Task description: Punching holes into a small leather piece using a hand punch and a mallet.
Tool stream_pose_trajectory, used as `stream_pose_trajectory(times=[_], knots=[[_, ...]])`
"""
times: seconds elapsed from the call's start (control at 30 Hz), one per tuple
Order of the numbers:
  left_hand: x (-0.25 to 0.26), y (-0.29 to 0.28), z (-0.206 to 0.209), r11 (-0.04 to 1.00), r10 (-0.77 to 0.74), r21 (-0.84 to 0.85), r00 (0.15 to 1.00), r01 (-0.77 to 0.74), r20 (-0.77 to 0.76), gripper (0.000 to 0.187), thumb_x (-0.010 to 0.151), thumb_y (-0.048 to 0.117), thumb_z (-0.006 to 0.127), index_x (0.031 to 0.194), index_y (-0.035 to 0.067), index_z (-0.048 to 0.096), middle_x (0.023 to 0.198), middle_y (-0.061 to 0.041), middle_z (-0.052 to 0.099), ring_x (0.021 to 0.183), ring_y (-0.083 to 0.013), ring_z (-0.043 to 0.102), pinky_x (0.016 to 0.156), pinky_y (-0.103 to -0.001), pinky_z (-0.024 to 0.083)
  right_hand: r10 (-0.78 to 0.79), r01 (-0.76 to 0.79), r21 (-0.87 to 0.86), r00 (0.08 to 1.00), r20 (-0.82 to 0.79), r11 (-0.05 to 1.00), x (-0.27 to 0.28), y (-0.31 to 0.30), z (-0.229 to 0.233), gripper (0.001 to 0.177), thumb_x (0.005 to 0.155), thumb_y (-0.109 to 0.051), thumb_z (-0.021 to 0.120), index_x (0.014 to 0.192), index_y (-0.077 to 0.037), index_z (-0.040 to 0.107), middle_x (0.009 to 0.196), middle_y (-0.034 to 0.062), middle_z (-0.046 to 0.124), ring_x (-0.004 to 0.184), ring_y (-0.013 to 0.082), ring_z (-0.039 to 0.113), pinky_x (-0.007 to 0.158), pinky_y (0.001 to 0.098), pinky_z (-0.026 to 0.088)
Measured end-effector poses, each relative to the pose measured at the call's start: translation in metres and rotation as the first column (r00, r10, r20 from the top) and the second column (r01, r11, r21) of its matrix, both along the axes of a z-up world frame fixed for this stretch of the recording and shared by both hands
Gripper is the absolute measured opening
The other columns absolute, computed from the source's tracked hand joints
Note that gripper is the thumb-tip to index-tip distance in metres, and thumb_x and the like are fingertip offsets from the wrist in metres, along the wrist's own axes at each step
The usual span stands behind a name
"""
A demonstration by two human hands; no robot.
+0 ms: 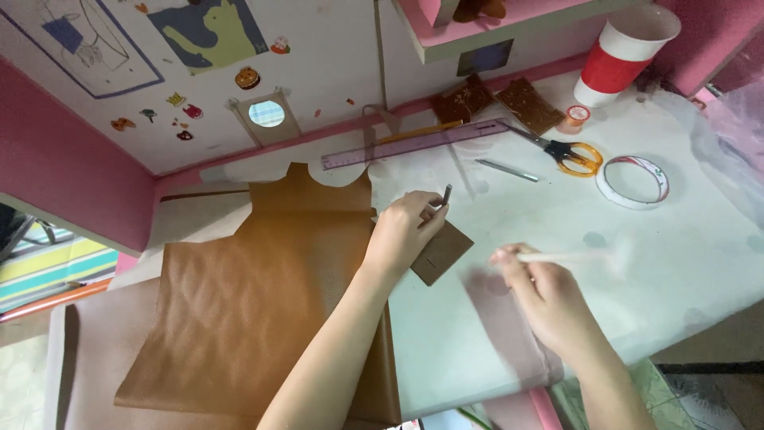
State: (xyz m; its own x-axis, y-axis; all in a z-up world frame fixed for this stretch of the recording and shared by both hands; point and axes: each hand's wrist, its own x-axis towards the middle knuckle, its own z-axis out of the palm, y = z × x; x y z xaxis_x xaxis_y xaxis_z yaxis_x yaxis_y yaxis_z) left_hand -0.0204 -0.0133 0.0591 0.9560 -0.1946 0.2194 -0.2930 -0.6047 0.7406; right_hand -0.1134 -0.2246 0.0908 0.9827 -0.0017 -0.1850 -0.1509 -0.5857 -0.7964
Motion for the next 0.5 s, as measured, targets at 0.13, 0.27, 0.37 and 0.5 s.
stream_pose_trajectory(times=[0.13,0.27,0.37,0.5], knots=[[0.001,0.001,0.002,0.999,-0.027,-0.028,1.000,0.026,-0.004,0.027,0.098,0.027,0.061,0.115,0.009,0.070,0.106,-0.005,0.076,0.093,-0.0191,0.074,0.077,-0.034,0.058,-0.035,0.018,-0.057,0.948,-0.317,0.998,-0.008,0.022,0.048,0.050,0.105,-0.048,0.047,0.089,-0.011,0.076,0.074,0.0051,0.060,0.062,0.0183,0.049,0.067,0.0296,0.040],[0.002,0.007,0.001,0.998,-0.026,0.056,0.999,0.024,0.031,0.020,0.098,0.025,0.063,0.105,0.009,0.071,0.097,-0.003,0.074,0.082,-0.0205,0.070,0.065,-0.036,0.055,-0.036,0.014,-0.090,0.967,-0.252,0.996,-0.007,0.017,0.042,0.050,0.106,-0.047,0.048,0.081,-0.007,0.065,0.077,0.0069,0.063,0.073,0.0202,0.055,0.075,0.0305,0.041],[0.005,0.007,-0.007,0.995,-0.021,0.096,0.997,0.014,0.078,0.017,0.098,0.026,0.063,0.101,0.011,0.071,0.092,0.000,0.069,0.080,-0.0202,0.066,0.058,-0.037,0.050,-0.011,0.007,0.079,0.999,0.043,0.997,-0.016,0.012,0.041,0.048,0.111,-0.037,0.045,0.073,-0.008,0.045,0.070,0.0038,0.045,0.068,0.0178,0.042,0.067,0.0312,0.035],[0.009,0.008,-0.015,0.993,-0.019,0.120,0.990,0.002,0.142,0.023,0.099,0.031,0.061,0.103,0.012,0.074,0.090,0.000,0.066,0.075,-0.0215,0.064,0.051,-0.039,0.048,0.080,-0.246,0.505,0.942,0.327,0.828,-0.019,0.009,0.000,0.056,0.112,-0.031,0.041,0.062,-0.007,0.045,0.066,0.0054,0.048,0.062,0.0149,0.038,0.055,0.0288,0.030]])
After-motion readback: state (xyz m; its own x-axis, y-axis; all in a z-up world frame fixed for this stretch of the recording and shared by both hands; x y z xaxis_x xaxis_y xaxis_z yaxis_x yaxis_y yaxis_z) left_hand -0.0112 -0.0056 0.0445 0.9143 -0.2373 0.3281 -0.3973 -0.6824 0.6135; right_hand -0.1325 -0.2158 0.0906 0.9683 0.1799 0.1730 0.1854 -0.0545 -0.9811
